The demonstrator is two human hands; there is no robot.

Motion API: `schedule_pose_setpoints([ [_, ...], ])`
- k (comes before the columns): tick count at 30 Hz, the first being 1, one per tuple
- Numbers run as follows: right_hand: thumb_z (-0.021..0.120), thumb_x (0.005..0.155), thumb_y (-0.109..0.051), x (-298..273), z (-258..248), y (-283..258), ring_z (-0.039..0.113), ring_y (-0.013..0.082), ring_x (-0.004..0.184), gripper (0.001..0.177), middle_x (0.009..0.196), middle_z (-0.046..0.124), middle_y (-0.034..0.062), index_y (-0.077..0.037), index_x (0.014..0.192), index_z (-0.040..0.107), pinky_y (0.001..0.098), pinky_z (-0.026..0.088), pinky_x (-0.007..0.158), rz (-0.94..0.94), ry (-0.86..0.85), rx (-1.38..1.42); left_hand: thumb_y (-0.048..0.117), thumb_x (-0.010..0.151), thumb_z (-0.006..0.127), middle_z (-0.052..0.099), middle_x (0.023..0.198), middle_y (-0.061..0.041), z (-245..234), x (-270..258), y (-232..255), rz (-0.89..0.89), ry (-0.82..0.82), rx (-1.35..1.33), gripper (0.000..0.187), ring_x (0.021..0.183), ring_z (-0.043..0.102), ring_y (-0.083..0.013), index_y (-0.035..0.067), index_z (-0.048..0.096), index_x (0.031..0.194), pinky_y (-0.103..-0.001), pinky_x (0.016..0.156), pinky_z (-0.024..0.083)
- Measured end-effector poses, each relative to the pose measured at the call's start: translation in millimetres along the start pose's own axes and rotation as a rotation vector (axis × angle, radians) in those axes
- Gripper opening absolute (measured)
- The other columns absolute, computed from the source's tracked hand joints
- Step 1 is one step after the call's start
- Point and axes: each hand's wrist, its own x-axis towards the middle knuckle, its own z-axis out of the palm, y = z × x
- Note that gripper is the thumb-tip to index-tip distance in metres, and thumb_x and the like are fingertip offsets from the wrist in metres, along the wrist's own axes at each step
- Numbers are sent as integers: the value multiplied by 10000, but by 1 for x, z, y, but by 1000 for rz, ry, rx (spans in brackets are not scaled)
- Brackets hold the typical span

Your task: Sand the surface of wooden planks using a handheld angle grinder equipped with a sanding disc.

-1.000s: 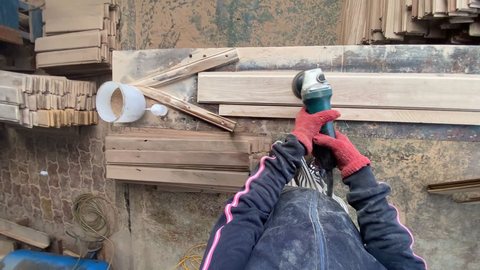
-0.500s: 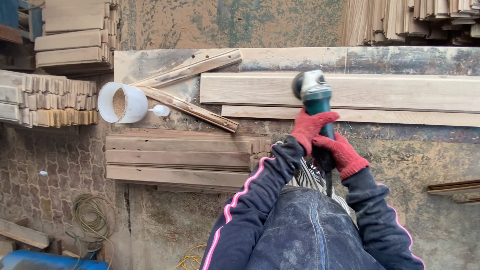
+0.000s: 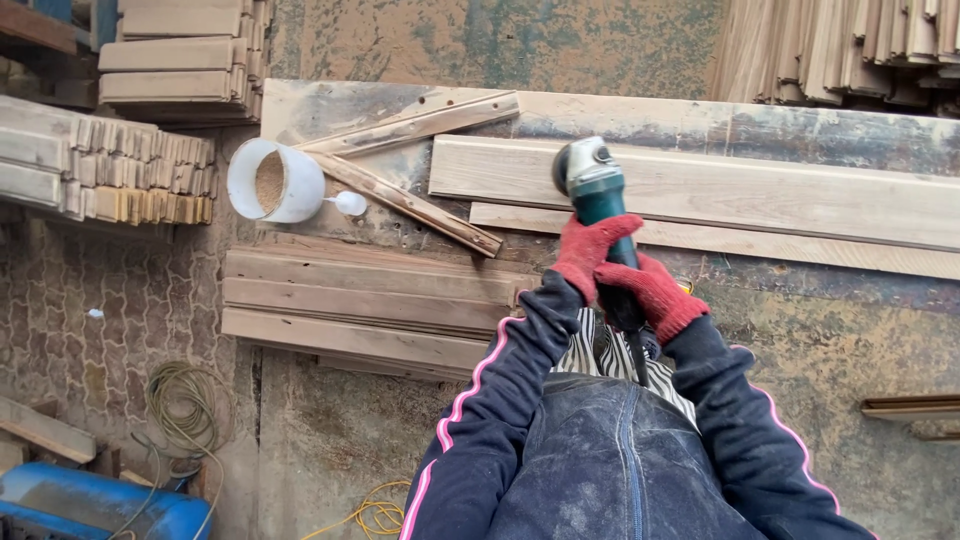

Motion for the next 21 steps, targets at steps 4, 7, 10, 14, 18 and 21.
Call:
schedule_pose_setpoints([
  [4,910,693,-273,44,17,18,667,384,485,455,631,621,252,-32,956,627,572,545,400,14,-85,-53,119,550,999,679,850,-172,-34,26,20,14,67,9,714,695,734,-365,75,629,1159,-473,561,668],
  [7,925,700,-285,59,19,26,686,369,529,469,650,627,241,-20,949,628,576,559,420,-7,-121,-57,99,554,1010,667,826,-206,-41,29,26,-23,96,-17,723,663,723,-423,71,623,1164,-529,565,662],
  [10,918,705,-259,32,13,8,686,373,543,450,665,627,247,-16,960,639,588,548,397,-10,-78,-50,102,568,985,655,807,-168,-24,19,17,-10,45,-28,676,626,726,-402,102,634,1147,-511,550,657],
  [14,910,698,-275,8,-21,9,655,336,602,410,710,625,209,-48,954,685,543,545,518,-20,50,-62,53,592,950,660,783,-186,23,-4,3,-72,-84,-46,644,617,716,-409,78,595,1129,-474,501,659],
  [18,917,711,-316,-4,-38,11,645,265,704,402,792,645,144,-90,976,716,482,577,674,-20,124,-52,11,584,943,654,749,-214,40,6,-20,-82,-143,-36,651,568,700,-436,63,568,1114,-489,478,648],
  [21,913,694,-271,9,-31,13,665,305,593,408,717,637,175,-53,963,698,536,584,528,-10,63,-10,22,595,942,660,745,-191,30,-7,-2,-65,-109,-37,622,578,708,-423,77,583,1100,-464,458,655],
])
